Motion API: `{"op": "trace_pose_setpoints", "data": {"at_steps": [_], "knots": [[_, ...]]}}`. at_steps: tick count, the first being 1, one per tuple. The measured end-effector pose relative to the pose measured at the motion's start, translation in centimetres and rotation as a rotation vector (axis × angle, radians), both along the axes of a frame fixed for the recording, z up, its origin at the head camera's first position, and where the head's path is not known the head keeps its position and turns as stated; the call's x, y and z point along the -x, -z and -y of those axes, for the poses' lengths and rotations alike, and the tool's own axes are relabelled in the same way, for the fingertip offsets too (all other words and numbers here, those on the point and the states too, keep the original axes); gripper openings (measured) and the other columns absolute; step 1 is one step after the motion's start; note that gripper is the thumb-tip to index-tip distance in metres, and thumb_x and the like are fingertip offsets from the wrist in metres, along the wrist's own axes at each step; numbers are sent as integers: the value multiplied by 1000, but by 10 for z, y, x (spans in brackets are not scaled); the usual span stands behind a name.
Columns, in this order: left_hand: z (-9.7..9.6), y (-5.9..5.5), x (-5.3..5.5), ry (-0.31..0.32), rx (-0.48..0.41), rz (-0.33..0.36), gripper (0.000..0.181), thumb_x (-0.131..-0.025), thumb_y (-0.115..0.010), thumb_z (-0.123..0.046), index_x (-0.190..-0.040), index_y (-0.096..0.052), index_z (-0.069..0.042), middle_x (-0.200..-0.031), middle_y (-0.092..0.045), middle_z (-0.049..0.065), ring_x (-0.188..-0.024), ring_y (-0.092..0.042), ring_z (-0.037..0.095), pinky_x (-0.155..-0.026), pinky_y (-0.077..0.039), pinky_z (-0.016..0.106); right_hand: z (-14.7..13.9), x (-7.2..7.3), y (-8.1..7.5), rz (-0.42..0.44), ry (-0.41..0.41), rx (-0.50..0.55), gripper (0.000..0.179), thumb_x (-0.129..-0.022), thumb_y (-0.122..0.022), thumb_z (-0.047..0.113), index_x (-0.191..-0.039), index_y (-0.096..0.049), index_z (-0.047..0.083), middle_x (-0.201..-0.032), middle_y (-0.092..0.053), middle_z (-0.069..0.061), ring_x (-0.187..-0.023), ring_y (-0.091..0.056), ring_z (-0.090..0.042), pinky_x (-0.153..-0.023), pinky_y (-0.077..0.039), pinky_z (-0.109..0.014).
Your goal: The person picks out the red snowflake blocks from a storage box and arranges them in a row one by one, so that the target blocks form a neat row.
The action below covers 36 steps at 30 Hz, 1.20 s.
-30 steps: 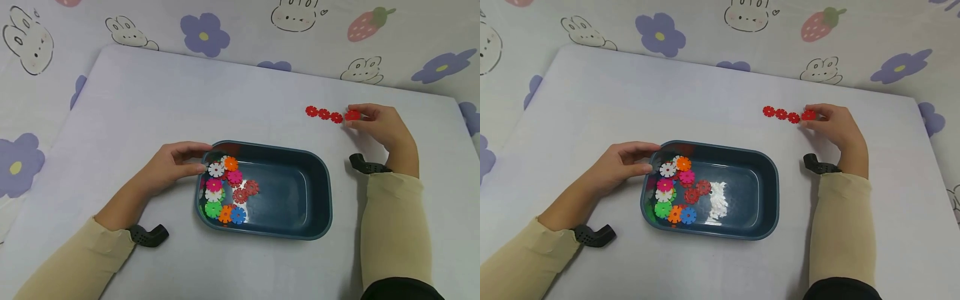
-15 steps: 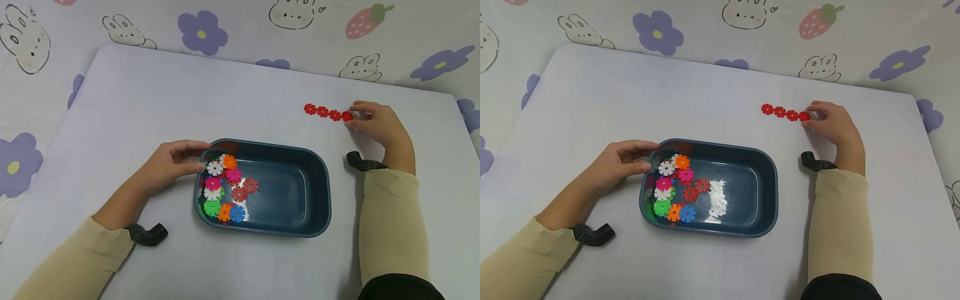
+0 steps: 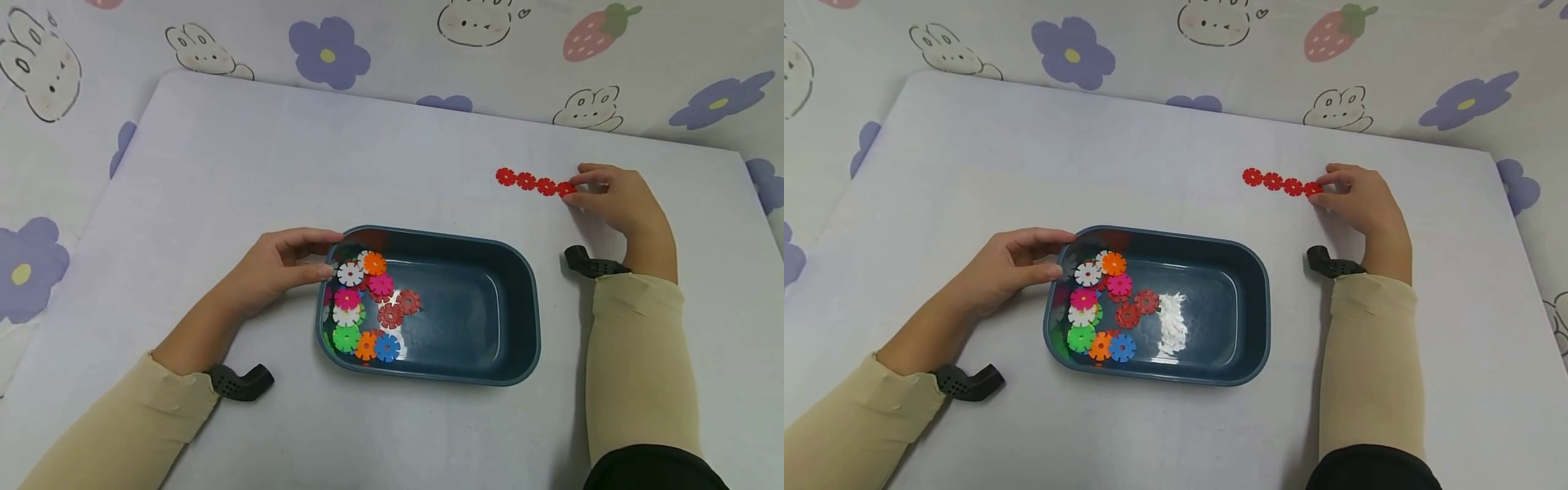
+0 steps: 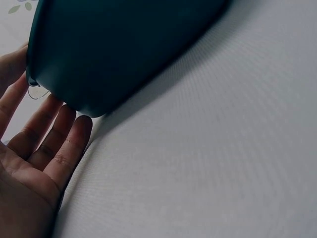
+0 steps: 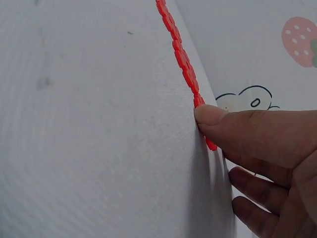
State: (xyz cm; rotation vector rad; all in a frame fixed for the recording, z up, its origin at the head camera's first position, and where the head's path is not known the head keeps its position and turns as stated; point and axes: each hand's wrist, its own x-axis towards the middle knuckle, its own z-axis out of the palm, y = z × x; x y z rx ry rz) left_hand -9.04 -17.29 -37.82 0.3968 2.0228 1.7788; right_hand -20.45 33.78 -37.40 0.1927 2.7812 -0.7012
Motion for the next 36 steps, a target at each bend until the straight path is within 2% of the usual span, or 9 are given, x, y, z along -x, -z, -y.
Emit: {"op": "trace_pose_setpoints", "data": {"at_steps": [11,16,22,26,29,30,32,34,36], "knots": [[5,2,-4,-15,-4,12,45,-90,-71,-15,-132,-60,-7,-132,-62,8,-122,-58,23,-92,-55,29,10,3,-1,13,-9,-16,60,-93,-60,48,-139,-55,9,-160,-31,-12,-139,-35,-46,-101,-39,-67],[6,3,-3,-10,11,-9,45,-90,-72,-17,-132,-61,-8,-132,-61,7,-122,-57,22,-92,-55,29,13,1,-8,21,-2,-12,61,-93,-57,51,-141,-54,13,-159,-32,-12,-141,-33,-45,-101,-38,-68],[4,3,0,-1,1,-14,45,-89,-73,-16,-132,-61,-9,-131,-62,7,-122,-57,23,-91,-55,30,26,-4,-29,-19,-18,1,61,-95,-51,53,-145,-50,17,-155,-38,-16,-145,-27,-41,-100,-37,-70],[4,3,1,8,-20,-9,45,-89,-73,-16,-132,-61,-9,-132,-62,8,-123,-57,23,-93,-54,30,46,-12,-52,-113,-53,25,61,-95,-54,52,-144,-51,16,-149,-47,-17,-138,-40,-42,-99,-40,-68],[4,2,1,12,-32,-11,45,-89,-73,-14,-132,-61,-8,-133,-61,9,-123,-56,23,-94,-54,29,67,-23,-70,-172,-77,70,56,-94,-58,50,-141,-55,20,-143,-55,-13,-131,-51,-38,-100,-41,-65],[4,2,1,13,-32,-14,44,-89,-73,-14,-131,-61,-8,-132,-61,10,-123,-56,23,-94,-54,29,74,-27,-77,-198,-96,85,53,-93,-60,49,-139,-58,22,-140,-58,-11,-128,-54,-36,-101,-43,-61],[5,2,1,13,-31,-15,44,-89,-73,-13,-131,-62,-8,-132,-62,10,-122,-57,23,-94,-54,30,90,-37,-88,-271,-162,134,45,-93,-64,42,-134,-63,23,-133,-63,-7,-124,-60,-24,-102,-47,-44],[5,2,1,13,-25,-19,44,-89,-73,-13,-131,-62,-8,-131,-62,10,-122,-57,23,-93,-54,30,107,-48,-98,-368,-267,191,37,-92,-69,31,-128,-67,22,-124,-68,-5,-117,-62,-12,-100,-48,-27],[5,2,2,14,-18,-23,44,-89,-73,-13,-131,-62,-8,-131,-62,9,-121,-57,23,-93,-55,31,125,-59,-105,-486,-421,242,34,-88,-74,16,-122,-71,16,-116,-71,-5,-109,-62,-1,-93,-47,-13]]}}
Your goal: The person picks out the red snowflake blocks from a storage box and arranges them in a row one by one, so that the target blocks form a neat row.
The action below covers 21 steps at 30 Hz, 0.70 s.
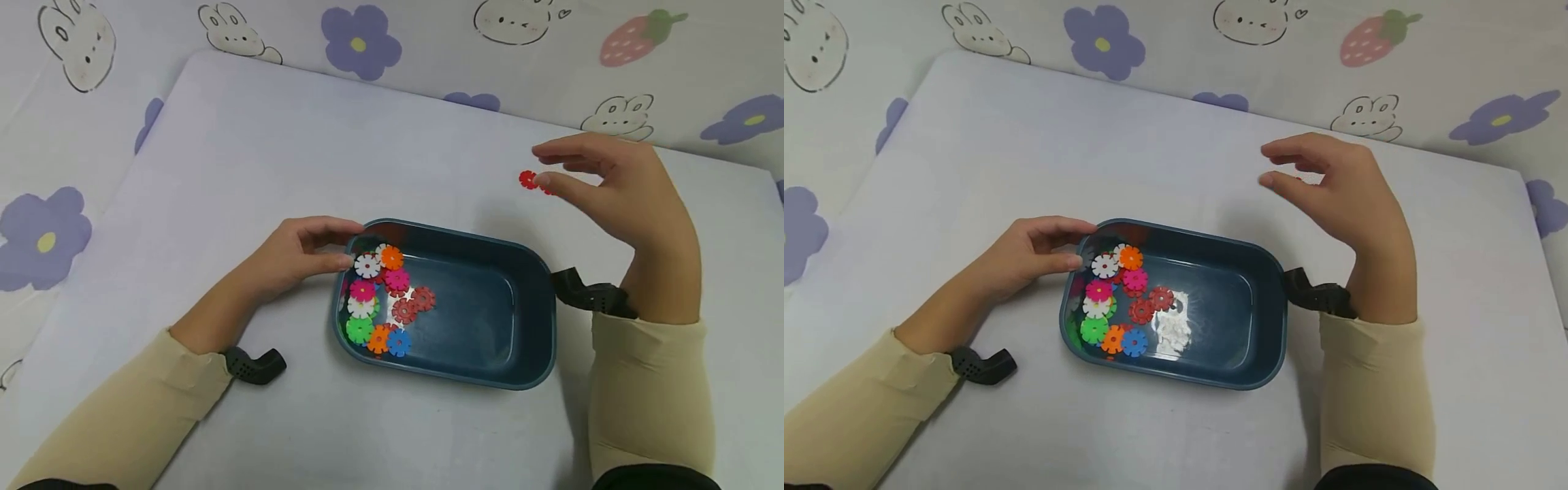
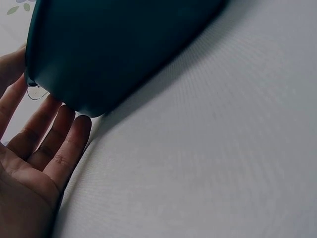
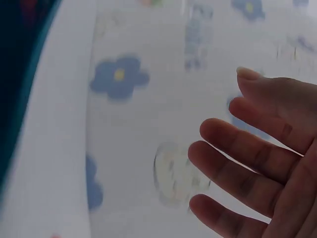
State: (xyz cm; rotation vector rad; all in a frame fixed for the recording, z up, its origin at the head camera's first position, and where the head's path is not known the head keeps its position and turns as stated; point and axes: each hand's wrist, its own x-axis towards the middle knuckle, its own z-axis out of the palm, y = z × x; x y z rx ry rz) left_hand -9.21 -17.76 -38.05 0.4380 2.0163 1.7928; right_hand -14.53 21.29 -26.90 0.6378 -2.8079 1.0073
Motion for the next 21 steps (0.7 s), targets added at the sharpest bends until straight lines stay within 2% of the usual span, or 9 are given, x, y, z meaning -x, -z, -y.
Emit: {"op": "trace_pose_setpoints", "data": {"at_steps": [3,5,7,9,11,13,17,19,21], "knots": [[1,0,1,2,9,-6,43,-89,-73,-14,-131,-62,-9,-131,-62,8,-121,-57,22,-92,-55,32,27,-15,-8,-117,-242,47,41,-78,-79,0,-117,-72,9,-110,-73,-5,-106,-61,3,-92,-46,-11],[2,0,2,5,10,-8,43,-89,-73,-14,-131,-62,-9,-132,-62,8,-121,-57,22,-92,-55,32,44,-24,-11,-123,-374,70,45,-74,-81,-3,-117,-72,7,-110,-73,-4,-107,-62,2,-90,-48,-12],[2,1,2,8,1,-7,43,-89,-73,-15,-131,-62,-9,-132,-62,8,-121,-56,23,-91,-55,32,60,-32,-12,-80,-480,90,45,-73,-82,-2,-116,-71,8,-111,-72,-1,-109,-63,-1,-92,-49,-15],[2,2,1,11,-8,-5,43,-89,-73,-15,-131,-62,-9,-132,-61,9,-120,-56,23,-90,-56,33,73,-37,-9,-7,-549,104,44,-75,-82,0,-116,-72,10,-111,-72,1,-108,-64,-4,-91,-50,-17],[2,4,1,14,-16,0,43,-89,-73,-15,-131,-62,-10,-131,-61,9,-120,-56,23,-91,-56,33,85,-39,-6,90,-592,66,41,-78,-81,6,-117,-71,14,-112,-71,5,-107,-65,-6,-90,-52,-20],[1,5,1,19,-13,-7,43,-89,-73,-16,-131,-62,-10,-131,-61,8,-120,-57,23,-92,-55,33,96,-38,0,206,-621,-20,38,-82,-80,13,-119,-71,17,-112,-70,6,-103,-65,-9,-89,-54,-25],[2,4,2,18,5,-23,43,-89,-73,-17,-131,-63,-13,-131,-62,6,-119,-58,20,-93,-54,33,117,-34,15,464,-652,-274,40,-85,-78,22,-124,-68,16,-109,-71,5,-96,-65,-9,-85,-56,-30],[4,3,3,18,10,-28,43,-90,-73,-18,-131,-63,-14,-131,-62,5,-119,-58,19,-94,-54,33,126,-31,24,556,-676,-357,44,-84,-78,23,-126,-66,15,-103,-72,5,-91,-66,-9,-84,-57,-30],[5,2,4,15,13,-27,42,-90,-72,-18,-131,-63,-14,-130,-63,4,-119,-58,19,-95,-54,33,134,-27,32,610,-688,-399,46,-83,-80,23,-125,-66,17,-95,-72,7,-86,-65,-8,-80,-57,-28]]}}
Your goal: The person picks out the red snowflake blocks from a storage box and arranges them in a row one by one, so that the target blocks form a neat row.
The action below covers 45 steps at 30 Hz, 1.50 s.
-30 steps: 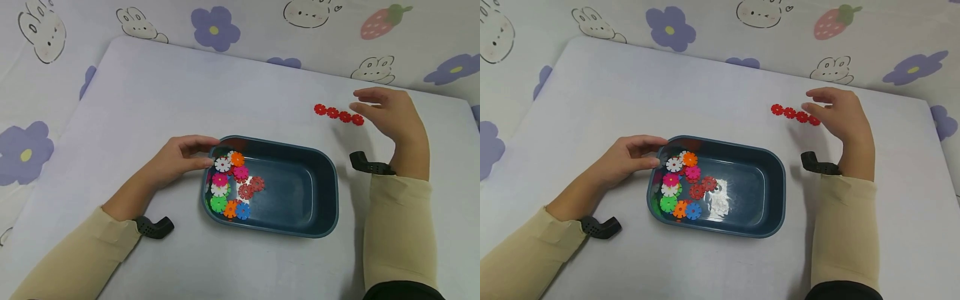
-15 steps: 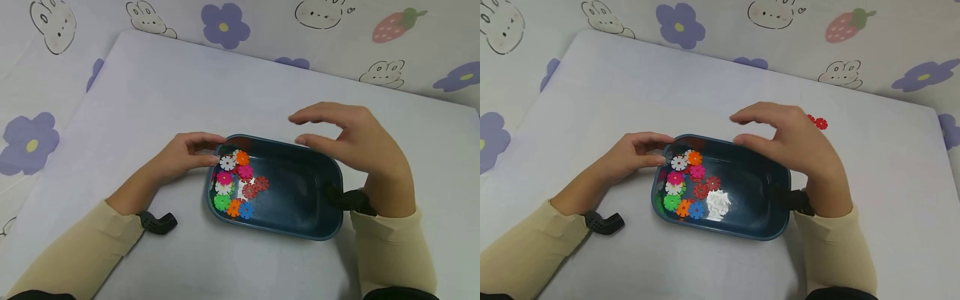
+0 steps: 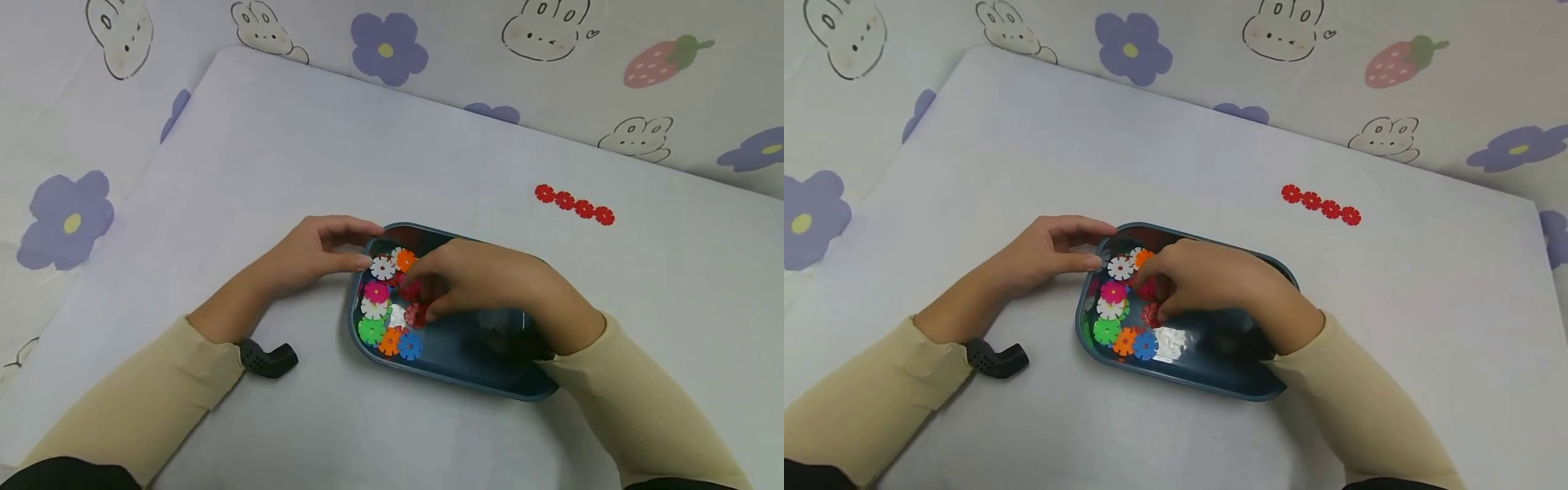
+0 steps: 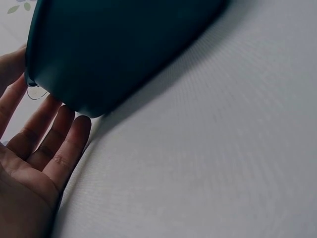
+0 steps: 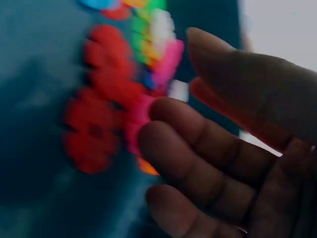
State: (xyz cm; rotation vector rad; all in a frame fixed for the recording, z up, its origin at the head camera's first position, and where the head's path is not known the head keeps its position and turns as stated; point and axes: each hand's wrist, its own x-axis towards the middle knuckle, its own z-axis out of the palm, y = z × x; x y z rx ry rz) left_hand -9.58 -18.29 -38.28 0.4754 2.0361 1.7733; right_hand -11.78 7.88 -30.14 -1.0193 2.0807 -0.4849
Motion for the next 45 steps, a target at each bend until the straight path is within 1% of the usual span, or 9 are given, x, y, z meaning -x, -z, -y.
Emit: {"op": "trace_pose_setpoints", "data": {"at_steps": [6,10,16,23,26,33,36,39,45], "knots": [[0,-2,3,-2,-9,16,43,-90,-73,-18,-131,-63,-13,-130,-62,5,-119,-58,20,-94,-54,32,12,4,20,13,-33,-51,34,-80,-83,22,-111,-69,21,-76,-64,8,-71,-59,-12,-67,-53,-28],[2,-2,2,-13,-10,13,43,-89,-73,-16,-131,-63,-13,-130,-62,6,-119,-58,20,-93,-54,31,19,2,27,-17,-57,-60,23,-80,-82,19,-98,-68,21,-74,-62,7,-70,-56,-13,-64,-52,-28],[2,-2,2,-14,3,6,43,-89,-73,-18,-131,-63,-14,-130,-62,3,-119,-58,19,-94,-54,31,22,1,31,-26,-46,-75,19,-81,-82,21,-89,-65,20,-72,-61,7,-69,-56,-13,-62,-51,-28],[2,-3,0,-20,-4,13,43,-89,-73,-18,-131,-63,-14,-130,-62,5,-119,-58,20,-94,-54,31,17,5,30,-38,-32,57,21,-85,-77,33,-82,-59,21,-71,-57,7,-67,-54,-12,-60,-45,-29],[2,-2,-2,-20,1,21,43,-89,-73,-18,-130,-63,-15,-129,-63,4,-119,-58,19,-94,-53,30,16,5,28,-15,-10,117,19,-86,-76,32,-83,-60,21,-75,-59,7,-69,-55,-12,-62,-48,-29],[0,-2,-4,-15,4,26,42,-89,-73,-18,-130,-63,-15,-129,-63,2,-119,-58,18,-95,-53,31,12,5,24,18,45,161,12,-88,-74,21,-93,-63,21,-85,-63,6,-73,-58,-13,-67,-54,-30],[-1,-1,-2,-11,-6,25,42,-90,-73,-17,-130,-63,-14,-129,-63,3,-120,-57,19,-95,-53,31,10,4,21,12,48,172,19,-89,-72,17,-107,-67,21,-93,-65,5,-82,-58,-15,-70,-55,-29],[-1,-1,-1,-6,-17,31,42,-90,-72,-16,-131,-63,-13,-130,-63,4,-120,-57,19,-95,-53,30,10,4,19,19,34,174,29,-91,-70,16,-120,-68,19,-100,-66,4,-84,-59,-15,-71,-56,-29],[-1,-1,0,2,-23,29,43,-89,-73,-17,-131,-62,-13,-130,-62,5,-120,-57,20,-96,-53,31,9,5,19,22,33,185,33,-88,-74,14,-121,-70,17,-108,-69,3,-79,-61,-13,-70,-57,-27]]}}
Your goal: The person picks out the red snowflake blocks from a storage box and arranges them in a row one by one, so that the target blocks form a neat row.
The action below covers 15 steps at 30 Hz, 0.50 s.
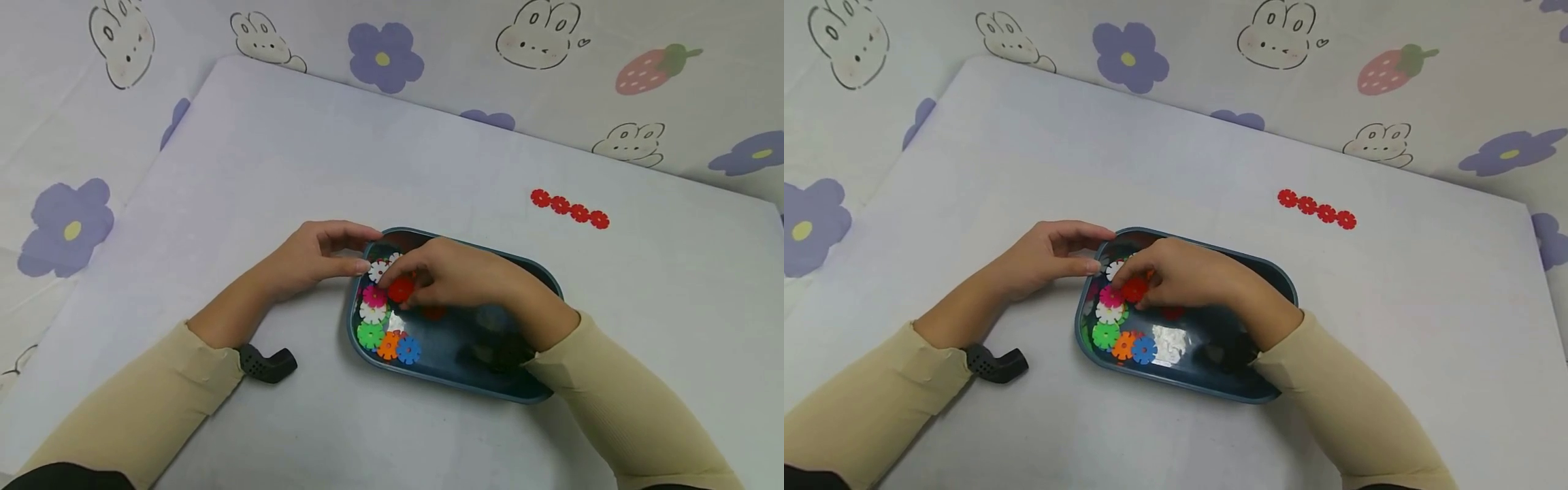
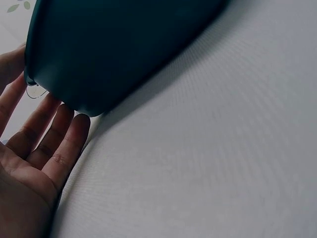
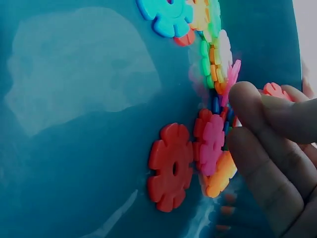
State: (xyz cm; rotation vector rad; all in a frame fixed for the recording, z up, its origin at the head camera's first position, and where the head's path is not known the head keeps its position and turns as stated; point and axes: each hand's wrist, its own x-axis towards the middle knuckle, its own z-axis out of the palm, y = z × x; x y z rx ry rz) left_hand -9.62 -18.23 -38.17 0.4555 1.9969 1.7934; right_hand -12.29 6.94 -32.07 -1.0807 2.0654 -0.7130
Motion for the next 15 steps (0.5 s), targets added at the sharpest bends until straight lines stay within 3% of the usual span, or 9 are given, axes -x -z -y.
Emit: {"op": "trace_pose_setpoints", "data": {"at_steps": [7,15], "knots": [[0,-1,0,-4,25,-2,43,-89,-73,-18,-131,-63,-14,-130,-62,3,-120,-57,20,-94,-54,31,-6,-2,-13,23,124,11,41,-87,-76,13,-126,-67,16,-102,-71,2,-73,-66,-12,-69,-58,-29],[-3,0,0,-12,31,-3,44,-89,-74,-19,-131,-63,-12,-129,-63,6,-118,-58,22,-91,-55,32,-36,-10,-46,-196,263,80,42,-81,-82,23,-121,-70,18,-103,-72,6,-85,-68,-7,-79,-58,-30]]}}
